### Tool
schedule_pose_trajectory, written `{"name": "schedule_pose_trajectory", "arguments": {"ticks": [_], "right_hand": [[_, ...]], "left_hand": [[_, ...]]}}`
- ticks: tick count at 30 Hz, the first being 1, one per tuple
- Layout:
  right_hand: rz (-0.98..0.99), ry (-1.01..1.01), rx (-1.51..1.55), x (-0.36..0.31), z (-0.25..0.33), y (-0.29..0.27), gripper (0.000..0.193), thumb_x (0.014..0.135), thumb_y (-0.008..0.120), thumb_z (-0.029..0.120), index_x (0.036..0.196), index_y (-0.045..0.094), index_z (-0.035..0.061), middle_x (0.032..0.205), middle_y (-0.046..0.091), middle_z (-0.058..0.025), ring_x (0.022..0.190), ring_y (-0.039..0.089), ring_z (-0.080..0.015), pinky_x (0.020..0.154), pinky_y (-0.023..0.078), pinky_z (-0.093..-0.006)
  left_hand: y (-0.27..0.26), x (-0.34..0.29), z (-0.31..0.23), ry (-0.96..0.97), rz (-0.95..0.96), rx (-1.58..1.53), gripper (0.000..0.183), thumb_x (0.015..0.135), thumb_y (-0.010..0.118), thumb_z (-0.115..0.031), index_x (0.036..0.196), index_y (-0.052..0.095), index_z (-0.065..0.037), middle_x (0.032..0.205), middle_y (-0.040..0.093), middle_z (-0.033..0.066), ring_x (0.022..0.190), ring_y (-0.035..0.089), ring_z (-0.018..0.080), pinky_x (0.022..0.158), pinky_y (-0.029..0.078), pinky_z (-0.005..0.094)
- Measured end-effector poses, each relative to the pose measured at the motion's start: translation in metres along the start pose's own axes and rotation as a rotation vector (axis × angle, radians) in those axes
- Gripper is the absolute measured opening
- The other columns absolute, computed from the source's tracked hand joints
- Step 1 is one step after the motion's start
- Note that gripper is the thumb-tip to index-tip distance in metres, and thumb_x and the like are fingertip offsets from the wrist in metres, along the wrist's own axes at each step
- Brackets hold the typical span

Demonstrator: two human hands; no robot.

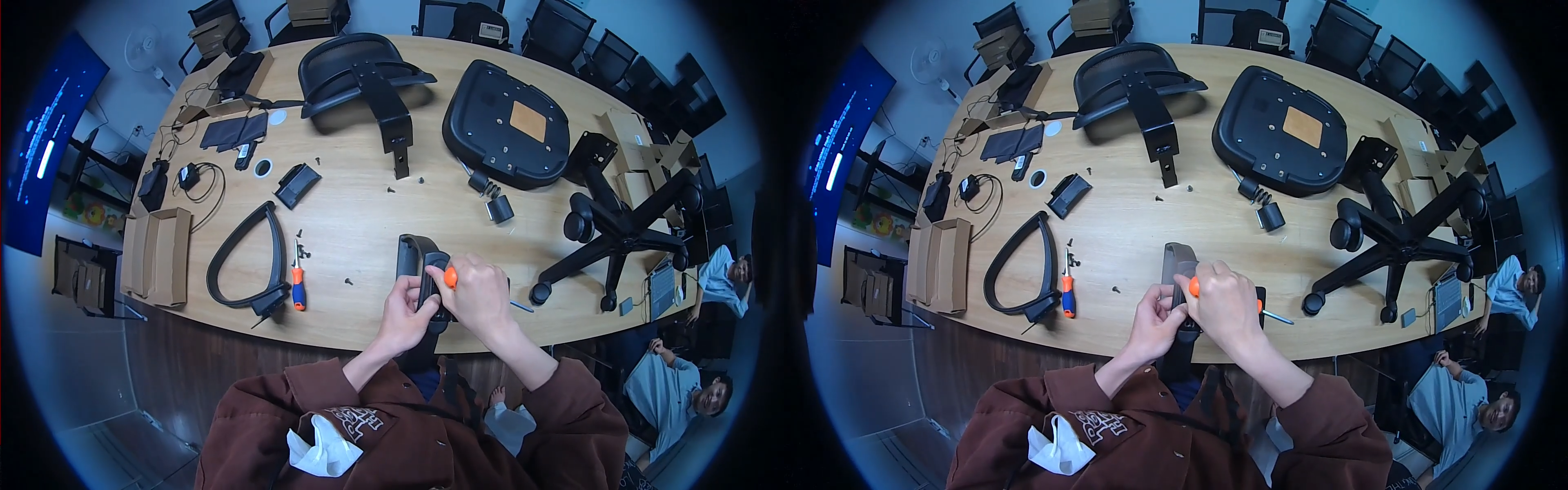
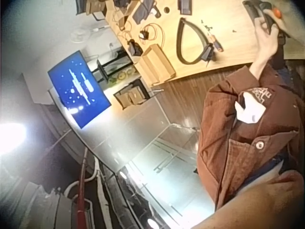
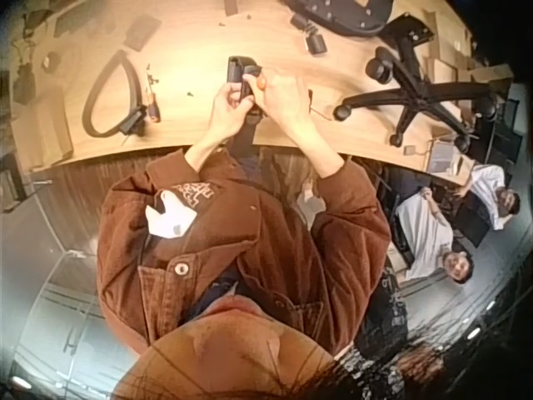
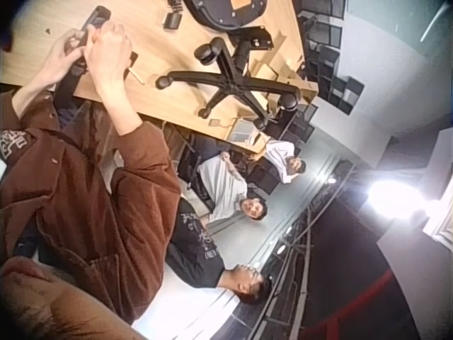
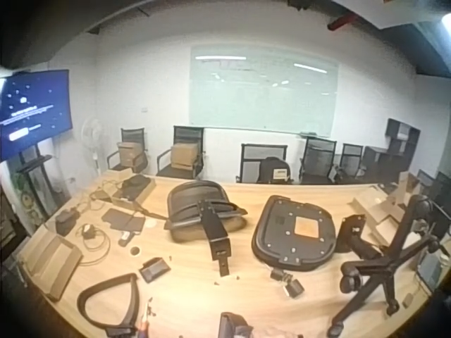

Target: Use a screwdriver to attach metal plates and armrests to the bottom of an office chair seat.

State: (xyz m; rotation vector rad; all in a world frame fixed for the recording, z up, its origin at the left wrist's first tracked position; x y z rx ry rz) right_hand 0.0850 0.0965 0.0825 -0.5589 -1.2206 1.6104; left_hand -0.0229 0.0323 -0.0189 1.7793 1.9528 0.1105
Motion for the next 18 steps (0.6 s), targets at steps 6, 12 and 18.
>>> {"name": "schedule_pose_trajectory", "arguments": {"ticks": [6, 12, 18], "right_hand": [[0.096, -0.03, 0.16, 0.003, -0.003, -0.017, 0.034, 0.086, 0.075, 0.032, 0.095, 0.066, 0.0002, 0.088, 0.066, -0.0164, 0.071, 0.069, -0.0358, 0.063, 0.055, -0.0444], [0.294, -0.158, 0.197, 0.005, -0.006, -0.019, 0.024, 0.084, 0.074, 0.018, 0.104, 0.068, 0.0056, 0.103, 0.063, -0.0107, 0.08, 0.068, -0.0355, 0.071, 0.054, -0.0464], [0.231, -0.185, 0.153, 0.005, -0.005, -0.012, 0.017, 0.082, 0.076, 0.014, 0.096, 0.072, 0.0053, 0.095, 0.065, -0.0091, 0.074, 0.067, -0.0345, 0.066, 0.054, -0.0431]], "left_hand": [[-0.005, 0.002, 0.001, 0.015, -0.011, -0.002, 0.028, 0.094, 0.059, 0.002, 0.116, 0.043, 0.006, 0.097, 0.067, 0.0146, 0.085, 0.068, 0.0134, 0.073, 0.057, 0.027], [-0.004, 0.005, -0.003, -0.021, -0.022, -0.039, 0.028, 0.095, 0.059, 0.002, 0.117, 0.043, 0.006, 0.099, 0.068, 0.0153, 0.086, 0.068, 0.014, 0.075, 0.058, 0.0276], [-0.005, 0.004, -0.002, 0.008, -0.017, -0.011, 0.023, 0.096, 0.055, 0.003, 0.116, 0.043, 0.005, 0.096, 0.069, 0.0151, 0.081, 0.068, 0.0123, 0.071, 0.058, 0.0263]]}}
Point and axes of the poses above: each hand's wrist, its own x-axis towards the middle knuckle, its own y-axis out of the palm, z = x × y, the point moved 4 cm from there along x, towards the middle knuckle
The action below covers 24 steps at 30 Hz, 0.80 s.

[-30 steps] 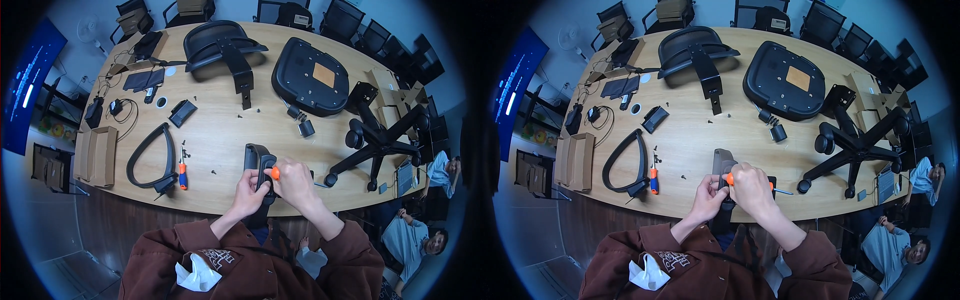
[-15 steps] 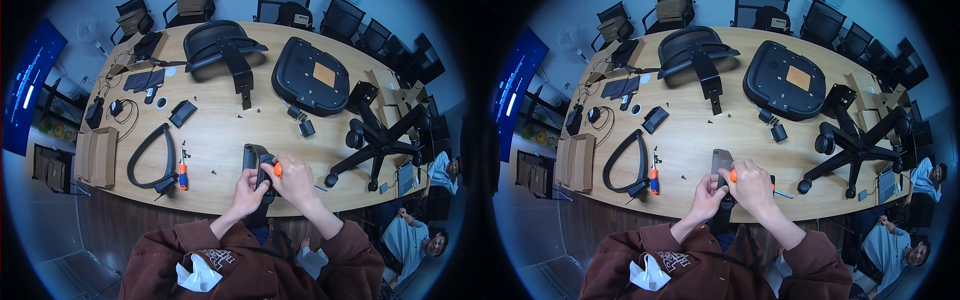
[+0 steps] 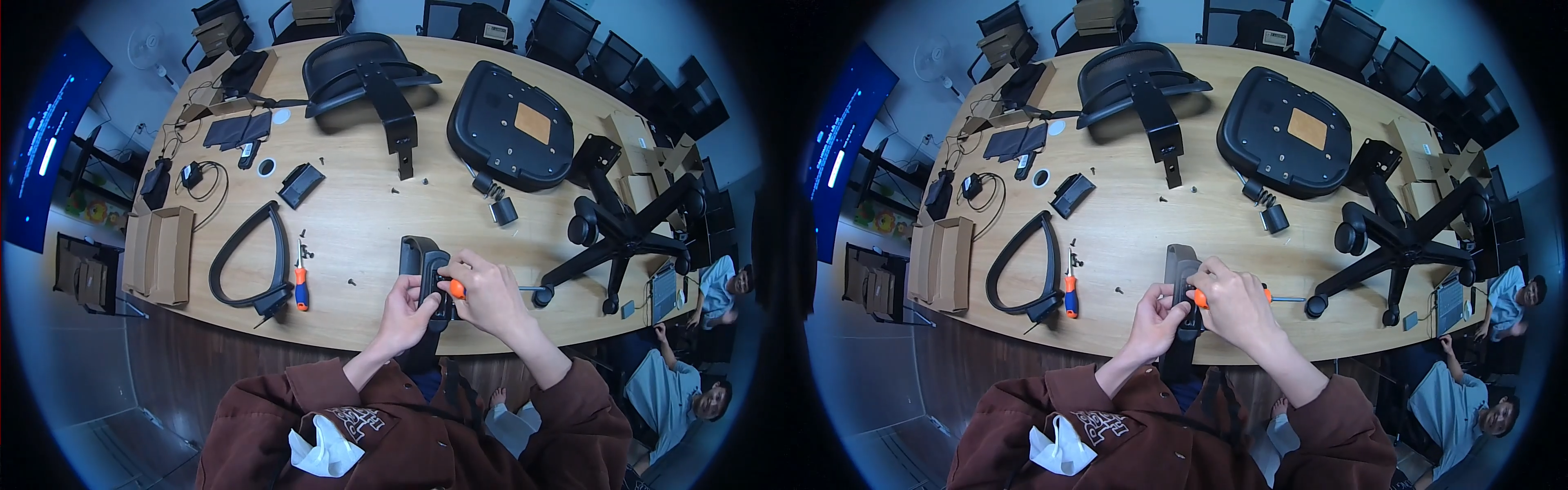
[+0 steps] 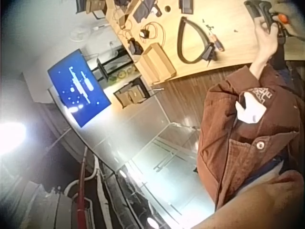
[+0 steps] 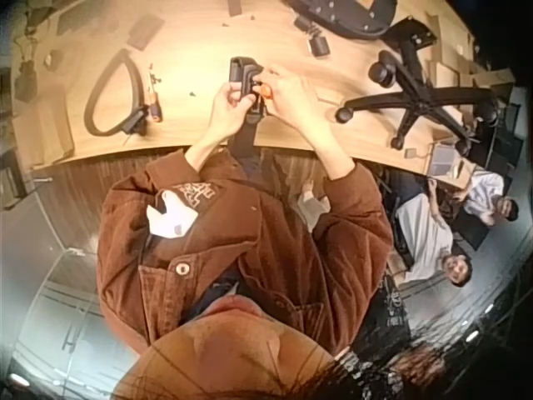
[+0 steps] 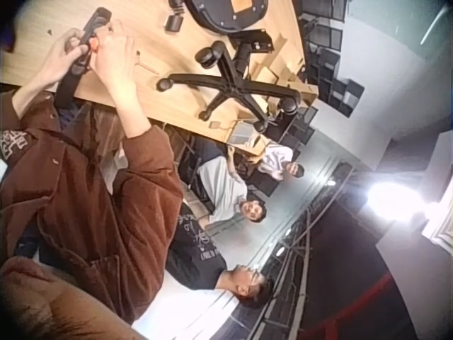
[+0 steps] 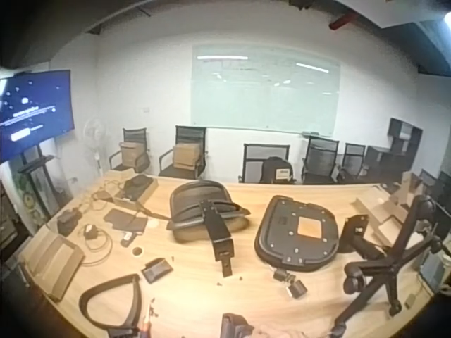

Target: Use a screwdriver to attach metal plates and armrests to the bottom of an office chair seat.

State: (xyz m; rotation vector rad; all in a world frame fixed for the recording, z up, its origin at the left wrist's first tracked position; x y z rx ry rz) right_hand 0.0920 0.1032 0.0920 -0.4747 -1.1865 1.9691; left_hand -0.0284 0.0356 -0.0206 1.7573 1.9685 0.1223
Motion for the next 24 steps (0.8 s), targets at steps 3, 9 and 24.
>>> {"name": "schedule_pose_trajectory", "arguments": {"ticks": [3, 9, 24], "right_hand": [[-0.035, -0.007, -0.036, -0.001, 0.0, 0.004, 0.015, 0.083, 0.075, 0.016, 0.091, 0.071, 0.0032, 0.093, 0.065, -0.0094, 0.071, 0.067, -0.0342, 0.063, 0.053, -0.0432], [-0.061, -0.046, -0.1, 0.001, 0.002, 0.01, 0.025, 0.088, 0.071, 0.021, 0.077, 0.062, -0.0002, 0.087, 0.059, -0.0141, 0.066, 0.067, -0.0341, 0.059, 0.053, -0.0455], [-0.953, 0.096, 1.007, -0.027, -0.028, -0.096, 0.036, 0.104, 0.053, 0.032, 0.079, 0.053, 0.0066, 0.072, 0.051, -0.0041, 0.053, 0.047, -0.0101, 0.049, 0.039, -0.022]], "left_hand": [[0.001, -0.001, -0.001, 0.001, -0.002, -0.012, 0.023, 0.096, 0.055, 0.003, 0.116, 0.043, 0.004, 0.096, 0.069, 0.0145, 0.08, 0.068, 0.0117, 0.07, 0.058, 0.0259], [-0.002, -0.001, 0.001, -0.029, 0.013, 0.017, 0.03, 0.094, 0.059, 0.001, 0.118, 0.042, 0.006, 0.1, 0.068, 0.0158, 0.087, 0.068, 0.0145, 0.075, 0.058, 0.0284], [-0.005, -0.004, 0.003, -0.061, -0.023, 0.02, 0.027, 0.095, 0.058, 0.001, 0.117, 0.043, 0.006, 0.097, 0.069, 0.0152, 0.083, 0.069, 0.014, 0.073, 0.059, 0.0277]]}}
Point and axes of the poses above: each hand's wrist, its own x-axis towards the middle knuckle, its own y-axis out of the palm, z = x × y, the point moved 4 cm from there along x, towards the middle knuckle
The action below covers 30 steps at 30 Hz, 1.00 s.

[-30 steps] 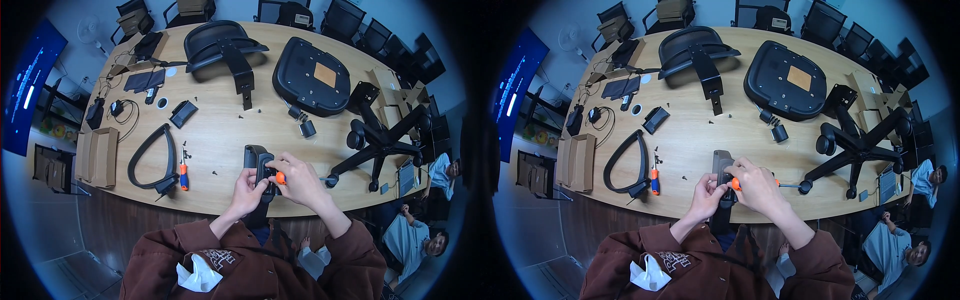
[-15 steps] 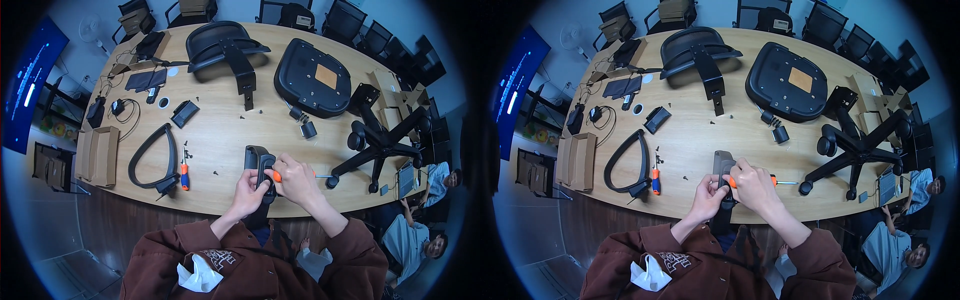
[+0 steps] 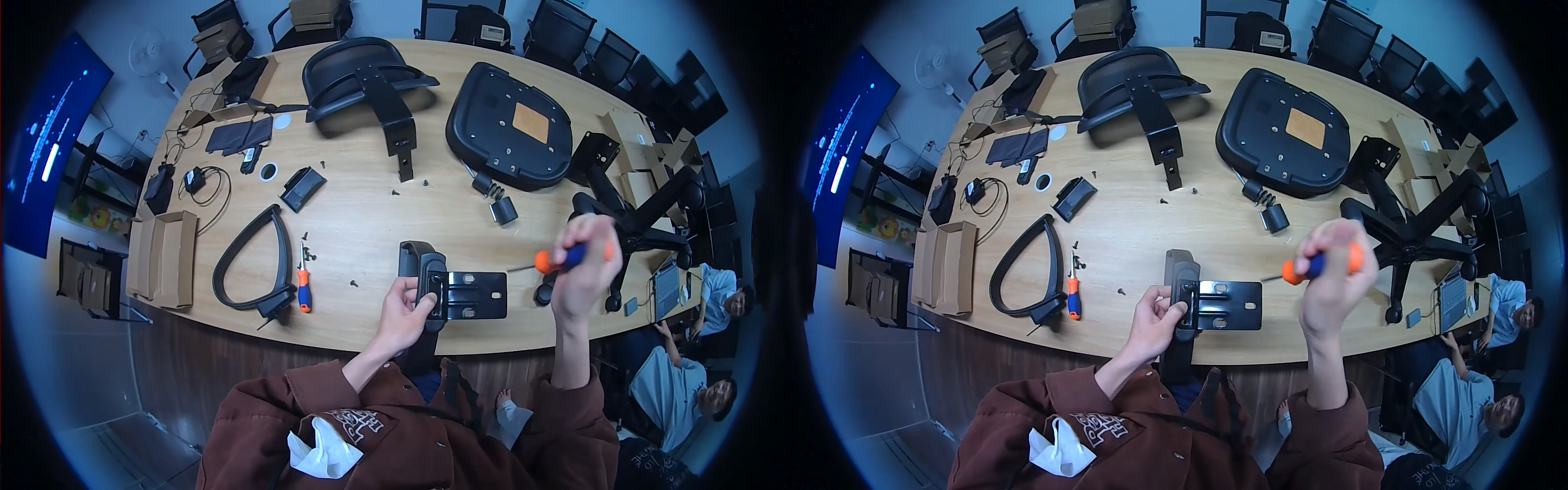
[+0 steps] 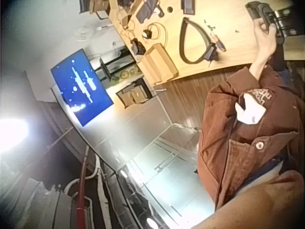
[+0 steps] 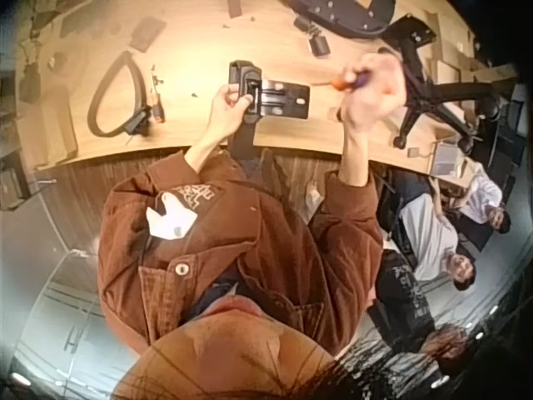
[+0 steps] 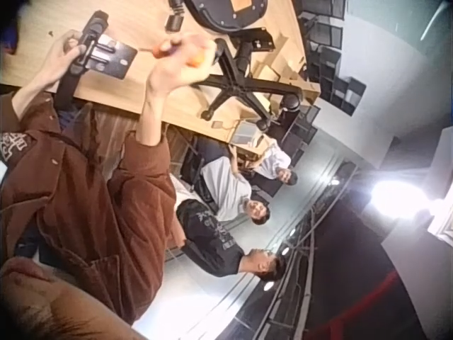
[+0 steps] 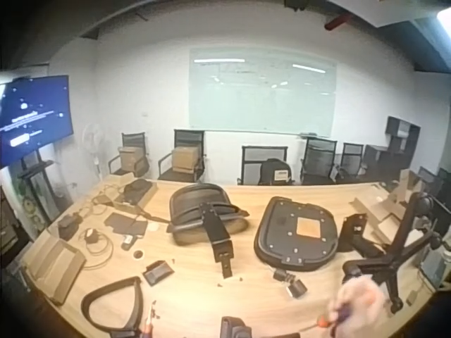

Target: Use a screwdriver to attach metal plates and armrests to the bottom of an office chair seat.

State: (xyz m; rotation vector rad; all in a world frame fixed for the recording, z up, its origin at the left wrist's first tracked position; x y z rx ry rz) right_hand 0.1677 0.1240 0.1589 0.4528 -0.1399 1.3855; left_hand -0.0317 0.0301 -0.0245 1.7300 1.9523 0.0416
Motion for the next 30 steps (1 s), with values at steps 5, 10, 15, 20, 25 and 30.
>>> {"name": "schedule_pose_trajectory", "arguments": {"ticks": [5, 10, 15, 20, 25, 30], "right_hand": [[0.101, -0.004, 0.393, -0.011, 0.017, 0.016, 0.062, 0.105, 0.029, 0.058, 0.073, 0.045, 0.0073, 0.068, 0.046, -0.0056, 0.046, 0.04, -0.0104, 0.043, 0.036, -0.0224], [0.142, 0.045, 0.472, -0.025, 0.002, 0.033, 0.062, 0.105, 0.03, 0.055, 0.073, 0.045, 0.0054, 0.067, 0.046, -0.0078, 0.046, 0.04, -0.011, 0.043, 0.037, -0.0237], [0.181, 0.046, 0.43, -0.031, -0.011, 0.035, 0.06, 0.107, 0.033, 0.048, 0.074, 0.047, 0.0005, 0.069, 0.051, -0.0119, 0.047, 0.044, -0.0119, 0.046, 0.04, -0.0244], [0.215, 0.027, 0.422, -0.031, -0.012, 0.041, 0.056, 0.107, 0.038, 0.043, 0.073, 0.049, -0.0006, 0.068, 0.051, -0.0116, 0.047, 0.044, -0.0114, 0.046, 0.04, -0.0243], [0.241, 0.043, 0.401, -0.033, -0.014, 0.049, 0.052, 0.107, 0.043, 0.038, 0.073, 0.049, -0.0011, 0.067, 0.052, -0.0111, 0.048, 0.046, -0.0107, 0.045, 0.04, -0.0234], [0.303, 0.036, 0.342, -0.034, -0.017, 0.053, 0.052, 0.105, 0.046, 0.043, 0.076, 0.05, -0.0004, 0.069, 0.052, -0.0097, 0.05, 0.046, -0.0094, 0.047, 0.039, -0.0226]], "left_hand": [[0.005, -0.001, -0.001, -0.019, 0.027, 0.0, 0.027, 0.095, 0.058, 0.001, 0.118, 0.043, 0.006, 0.097, 0.069, 0.0156, 0.083, 0.069, 0.0139, 0.073, 0.058, 0.0273], [0.011, -0.003, -0.003, -0.043, 0.059, 0.022, 0.028, 0.096, 0.057, 0.001, 0.118, 0.042, 0.006, 0.098, 0.069, 0.0161, 0.084, 0.069, 0.0139, 0.074, 0.058, 0.0272], [0.009, -0.004, -0.003, -0.015, 0.078, 0.045, 0.027, 0.096, 0.057, 0.001, 0.118, 0.042, 0.006, 0.098, 0.069, 0.016, 0.083, 0.069, 0.0136, 0.074, 0.058, 0.0269], [0.011, -0.004, -0.004, -0.019, 0.079, 0.016, 0.027, 0.096, 0.057, 0.0, 0.119, 0.042, 0.005, 0.097, 0.069, 0.0158, 0.082, 0.068, 0.0131, 0.073, 0.057, 0.0266], [0.01, -0.004, -0.003, -0.032, 0.069, 0.038, 0.028, 0.096, 0.057, 0.001, 0.118, 0.042, 0.005, 0.098, 0.069, 0.0158, 0.082, 0.068, 0.0132, 0.073, 0.057, 0.0266], [0.011, -0.004, -0.004, -0.019, 0.083, 0.008, 0.029, 0.096, 0.058, 0.001, 0.119, 0.041, 0.005, 0.098, 0.07, 0.0158, 0.082, 0.069, 0.0131, 0.073, 0.057, 0.0263]]}}
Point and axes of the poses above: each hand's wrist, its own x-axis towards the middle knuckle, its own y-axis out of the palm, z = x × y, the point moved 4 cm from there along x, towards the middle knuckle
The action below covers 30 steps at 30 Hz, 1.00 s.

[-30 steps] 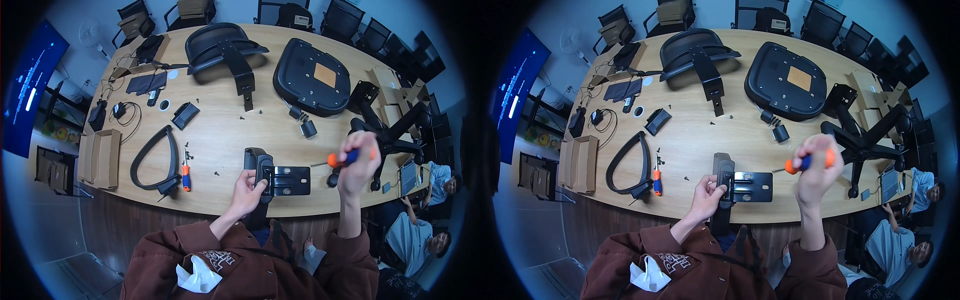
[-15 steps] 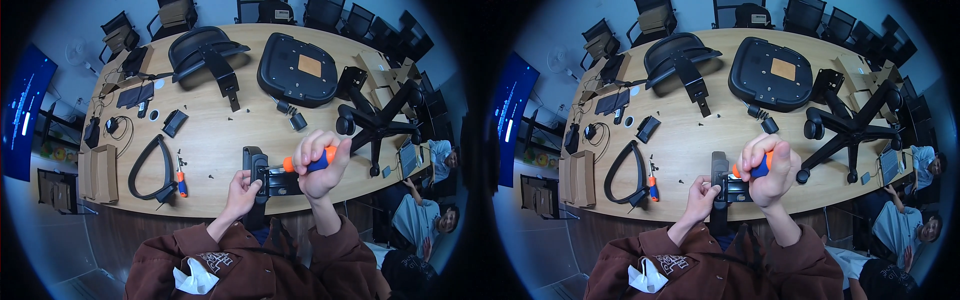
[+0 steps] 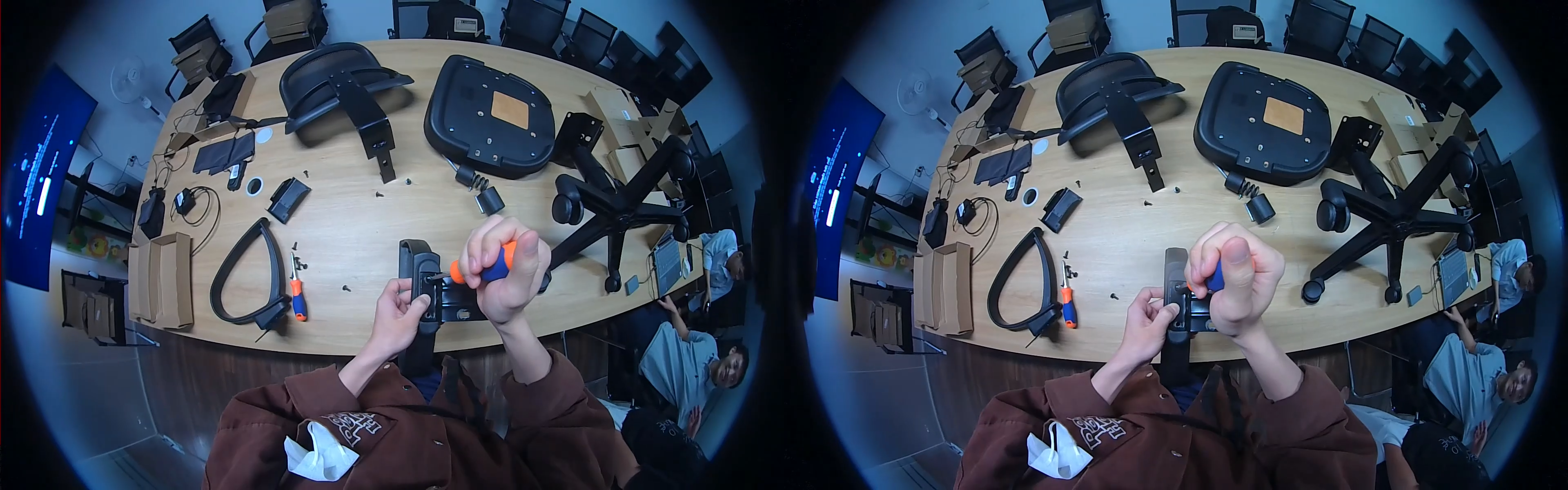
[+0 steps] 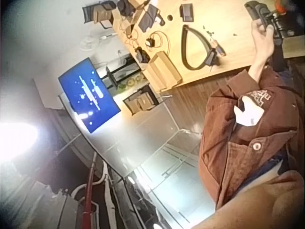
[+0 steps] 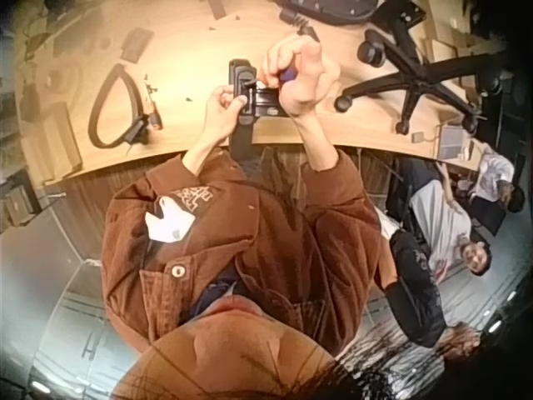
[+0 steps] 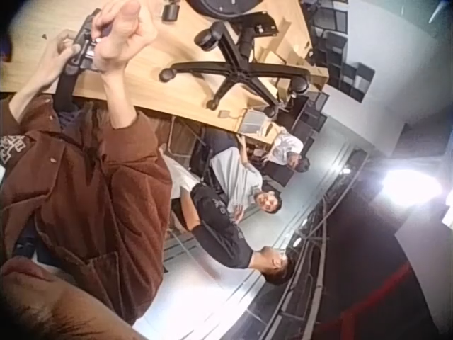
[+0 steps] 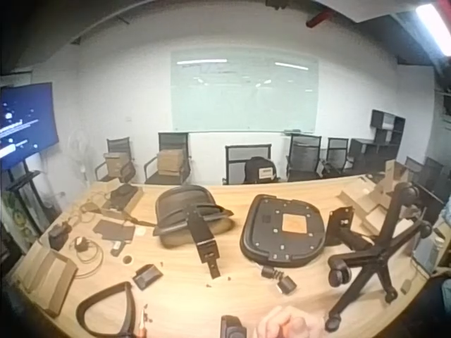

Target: Use a screwdriver to attach metal plates and armrests to the bottom of an office chair seat.

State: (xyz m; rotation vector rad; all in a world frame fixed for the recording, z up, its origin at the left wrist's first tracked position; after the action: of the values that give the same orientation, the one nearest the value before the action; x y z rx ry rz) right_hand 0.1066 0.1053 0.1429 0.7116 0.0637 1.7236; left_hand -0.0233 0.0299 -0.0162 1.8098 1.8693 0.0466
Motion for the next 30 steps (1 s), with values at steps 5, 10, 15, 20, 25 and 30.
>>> {"name": "schedule_pose_trajectory", "arguments": {"ticks": [5, 10, 15, 20, 25, 30], "right_hand": [[0.198, 0.119, 0.018, 0.0, -0.01, 0.006, 0.054, 0.097, 0.054, 0.054, 0.107, 0.047, 0.0017, 0.089, 0.053, -0.0085, 0.073, 0.052, -0.012, 0.066, 0.043, -0.0265], [0.169, 0.032, -0.187, 0.002, -0.011, 0.003, 0.048, 0.099, 0.049, 0.041, 0.124, 0.047, 0.0002, 0.105, 0.056, -0.0118, 0.085, 0.058, -0.0174, 0.078, 0.048, -0.0312], [0.307, -0.131, -0.471, 0.008, 0.002, -0.003, 0.03, 0.101, 0.052, 0.015, 0.127, 0.055, -0.0012, 0.124, 0.061, -0.0185, 0.102, 0.065, -0.0225, 0.091, 0.05, -0.0354], [0.364, -0.099, -0.568, 0.018, 0.014, 0.003, 0.031, 0.093, 0.066, 0.012, 0.121, 0.061, 0.0007, 0.118, 0.065, -0.0172, 0.098, 0.067, -0.0232, 0.089, 0.051, -0.0335], [0.355, -0.126, -0.597, 0.019, 0.008, -0.006, 0.04, 0.078, 0.08, 0.004, 0.11, 0.056, 0.0016, 0.103, 0.062, -0.0106, 0.098, 0.063, -0.0201, 0.089, 0.049, -0.0345], [0.177, -0.084, -0.267, 0.012, -0.02, -0.001, 0.053, 0.088, 0.072, 0.006, 0.126, 0.035, 0.0065, 0.105, 0.053, -0.0106, 0.09, 0.058, -0.0184, 0.083, 0.048, -0.0361]], "left_hand": [[-0.001, 0.002, 0.003, -0.005, -0.008, -0.005, 0.028, 0.096, 0.057, 0.001, 0.119, 0.041, 0.005, 0.098, 0.07, 0.0162, 0.082, 0.069, 0.0142, 0.073, 0.058, 0.0275], [-0.005, 0.003, 0.0, -0.019, -0.037, -0.027, 0.027, 0.096, 0.056, 0.001, 0.118, 0.042, 0.005, 0.096, 0.07, 0.0168, 0.081, 0.07, 0.0157, 0.072, 0.059, 0.0285], [-0.005, 0.004, -0.004, -0.038, -0.06, -0.032, 0.025, 0.096, 0.055, 0.002, 0.115, 0.041, 0.005, 0.092, 0.069, 0.0172, 0.076, 0.071, 0.0184, 0.068, 0.061, 0.0314], [-0.009, 0.006, -0.003, -0.047, -0.076, -0.015, 0.024, 0.095, 0.055, 0.001, 0.114, 0.041, 0.006, 0.091, 0.069, 0.0177, 0.074, 0.071, 0.0191, 0.066, 0.061, 0.0319], [-0.007, 0.006, -0.003, -0.056, -0.075, 0.011, 0.024, 0.095, 0.056, 0.001, 0.114, 0.041, 0.005, 0.092, 0.069, 0.0174, 0.076, 0.071, 0.0182, 0.067, 0.061, 0.0311], [0.004, 0.009, -0.003, -0.048, -0.026, 0.016, 0.024, 0.095, 0.057, 0.001, 0.114, 0.042, 0.005, 0.093, 0.069, 0.016, 0.079, 0.07, 0.0163, 0.069, 0.06, 0.0294]]}}
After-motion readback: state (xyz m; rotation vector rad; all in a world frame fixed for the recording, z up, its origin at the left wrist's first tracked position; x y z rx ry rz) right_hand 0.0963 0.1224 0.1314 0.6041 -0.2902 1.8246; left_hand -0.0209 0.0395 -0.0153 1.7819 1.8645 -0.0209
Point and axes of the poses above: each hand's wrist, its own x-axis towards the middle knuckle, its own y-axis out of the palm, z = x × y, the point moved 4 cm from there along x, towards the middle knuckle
